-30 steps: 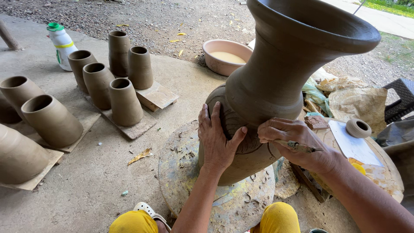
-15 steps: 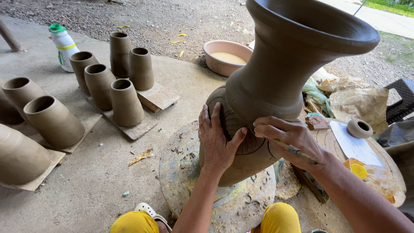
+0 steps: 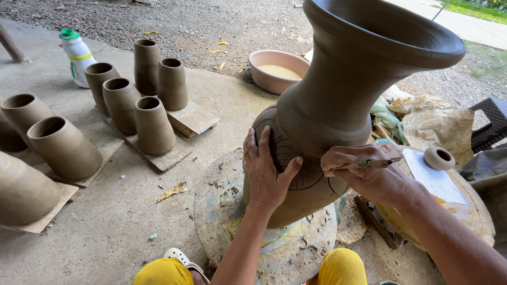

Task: The person carves a leaf-like pattern onto a large clay vase using a small pointed tool and their fingers.

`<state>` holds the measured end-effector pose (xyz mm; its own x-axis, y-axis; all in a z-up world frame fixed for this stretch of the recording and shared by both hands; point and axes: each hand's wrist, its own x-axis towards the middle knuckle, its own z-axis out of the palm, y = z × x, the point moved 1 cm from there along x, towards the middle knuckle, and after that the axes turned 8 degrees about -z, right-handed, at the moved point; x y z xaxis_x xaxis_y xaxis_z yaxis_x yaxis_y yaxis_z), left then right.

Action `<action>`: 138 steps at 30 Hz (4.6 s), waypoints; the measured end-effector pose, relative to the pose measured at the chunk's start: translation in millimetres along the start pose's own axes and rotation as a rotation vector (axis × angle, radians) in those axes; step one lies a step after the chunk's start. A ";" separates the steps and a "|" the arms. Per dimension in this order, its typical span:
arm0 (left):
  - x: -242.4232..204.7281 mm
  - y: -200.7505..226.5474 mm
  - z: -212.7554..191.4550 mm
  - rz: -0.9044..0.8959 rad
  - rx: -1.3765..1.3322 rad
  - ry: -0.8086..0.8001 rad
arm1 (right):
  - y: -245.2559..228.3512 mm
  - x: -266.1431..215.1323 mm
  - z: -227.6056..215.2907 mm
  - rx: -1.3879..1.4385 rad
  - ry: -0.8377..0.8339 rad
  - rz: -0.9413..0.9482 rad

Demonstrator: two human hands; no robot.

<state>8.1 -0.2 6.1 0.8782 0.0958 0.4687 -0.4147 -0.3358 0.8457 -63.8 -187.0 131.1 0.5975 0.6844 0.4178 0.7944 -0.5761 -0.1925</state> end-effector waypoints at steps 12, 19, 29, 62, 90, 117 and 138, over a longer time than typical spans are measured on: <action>0.2 2.1 0.9 0.014 0.001 0.025 | -2.5 6.3 -1.8 -0.395 0.058 -0.455; -2.5 -6.4 0.2 0.038 -0.051 0.022 | -8.4 0.8 5.9 -0.250 0.123 -0.153; -79.6 -12.6 43.6 0.550 0.347 0.189 | -16.0 -49.2 16.8 0.076 0.591 -0.002; -185.8 -91.5 26.7 -0.241 0.038 -0.622 | -16.5 -204.8 154.2 0.708 0.885 0.307; -73.1 -24.9 34.1 0.622 0.225 0.355 | -7.7 -238.3 158.4 0.760 1.313 0.338; -41.1 -8.5 8.2 0.279 0.052 0.155 | -23.7 -53.6 118.2 -0.121 1.172 0.270; -17.2 -23.7 -7.5 0.315 -0.040 0.046 | -25.9 -47.8 10.8 0.142 0.176 0.064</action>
<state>1.0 13.1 -20.1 0.6938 0.0358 0.7193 -0.6742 -0.3190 0.6661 -111.7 -200.0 106.6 0.6290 0.5526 0.5468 0.7702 -0.5387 -0.3416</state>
